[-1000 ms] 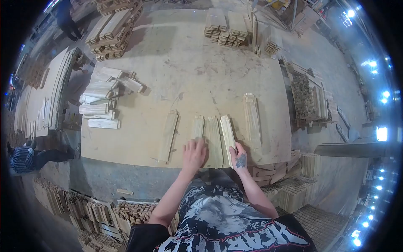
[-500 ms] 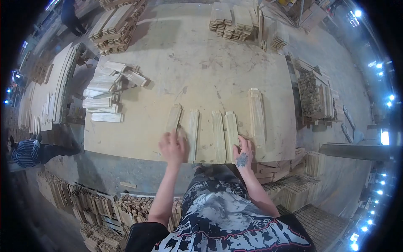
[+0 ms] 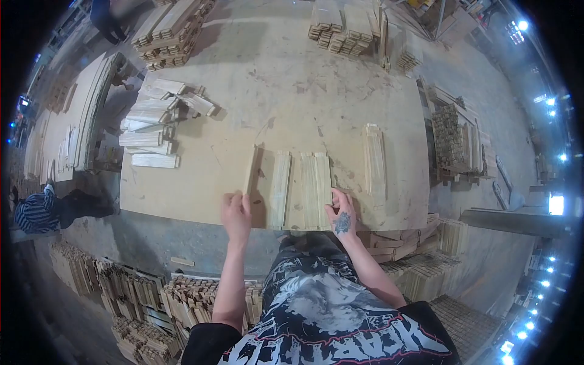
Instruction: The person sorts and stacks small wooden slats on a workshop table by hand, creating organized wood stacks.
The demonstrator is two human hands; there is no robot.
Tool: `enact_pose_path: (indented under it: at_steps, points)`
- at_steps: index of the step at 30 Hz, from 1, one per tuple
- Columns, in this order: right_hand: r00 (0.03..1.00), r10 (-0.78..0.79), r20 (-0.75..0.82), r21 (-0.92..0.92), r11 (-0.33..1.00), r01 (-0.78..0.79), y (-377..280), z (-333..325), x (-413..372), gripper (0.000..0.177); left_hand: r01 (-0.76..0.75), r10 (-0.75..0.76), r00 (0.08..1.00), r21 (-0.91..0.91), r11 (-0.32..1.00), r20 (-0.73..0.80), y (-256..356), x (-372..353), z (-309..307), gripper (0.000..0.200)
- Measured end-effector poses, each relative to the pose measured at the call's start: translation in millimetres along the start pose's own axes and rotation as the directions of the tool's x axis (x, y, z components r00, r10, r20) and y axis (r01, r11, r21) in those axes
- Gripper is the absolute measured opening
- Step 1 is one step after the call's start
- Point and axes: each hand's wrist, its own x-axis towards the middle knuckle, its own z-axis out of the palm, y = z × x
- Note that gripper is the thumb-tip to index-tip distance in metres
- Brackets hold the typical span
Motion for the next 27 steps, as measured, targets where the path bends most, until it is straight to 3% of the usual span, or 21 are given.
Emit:
enact_pose_path:
  at_steps: [4, 7, 11, 12, 14, 17, 20, 24, 26, 27]
  points:
    - [0.999, -0.037, 0.036, 0.093, 0.995, 0.033, -10.0, 10.9, -0.8, 0.056, 0.071, -0.071, 0.997, 0.015, 0.997, 0.006, -13.3, 7.9, -8.1, 0.023]
    - [0.995, -0.059, 0.076, 0.162, 0.986, 0.046, -20.5, 33.5, -1.0, 0.061, -0.043, 0.043, 0.998, -0.01, 0.999, -0.042, -20.2, 2.2, -1.2, 0.023]
    - [0.959, -0.081, 0.272, 0.24, 0.971, 0.013, -41.9, 30.7, -1.1, 0.061, -0.003, 0.003, 1.0, 0.011, 1.0, 0.012, -7.5, -4.8, -1.8, 0.026]
    - [0.963, -0.071, 0.26, 0.219, 0.976, 0.012, -49.4, 22.1, -0.8, 0.058, 0.013, -0.014, 1.0, 0.013, 1.0, 0.022, -4.8, -5.0, -3.3, 0.027]
    - [0.982, -0.185, -0.03, 0.061, 0.981, 0.187, -25.8, 11.4, 10.1, 0.059, 0.009, -0.008, 1.0, 0.047, 0.999, -0.005, -0.7, -5.0, -3.0, 0.029]
    - [0.818, -0.411, -0.402, -0.397, 0.883, 0.249, -18.1, -50.9, 29.5, 0.059, -0.057, 0.062, 0.995, 0.078, 0.995, -0.075, 10.2, -6.0, 2.6, 0.032]
    - [0.791, -0.299, -0.534, -0.576, 0.814, -0.08, 4.4, -75.3, 41.8, 0.06, -0.136, 0.134, 0.988, -0.02, 0.991, -0.072, 42.7, -1.0, 15.6, 0.035]
    - [0.905, 0.152, -0.396, -0.253, 0.93, -0.267, 46.5, -87.2, 59.9, 0.066, -0.207, 0.203, 0.978, -0.133, 0.969, -0.043, 94.2, -2.0, 32.1, 0.035]
    - [0.923, 0.244, -0.296, -0.205, 0.928, -0.311, 37.1, -104.0, 60.2, 0.068, -0.21, 0.211, 0.977, -0.158, 0.965, -0.006, 113.7, -5.6, 34.3, 0.033]
    - [0.933, 0.306, -0.19, -0.049, 0.946, -0.32, 40.6, -108.5, 59.0, 0.065, -0.195, 0.201, 0.979, -0.166, 0.967, 0.022, 120.8, -8.3, 35.4, 0.031]
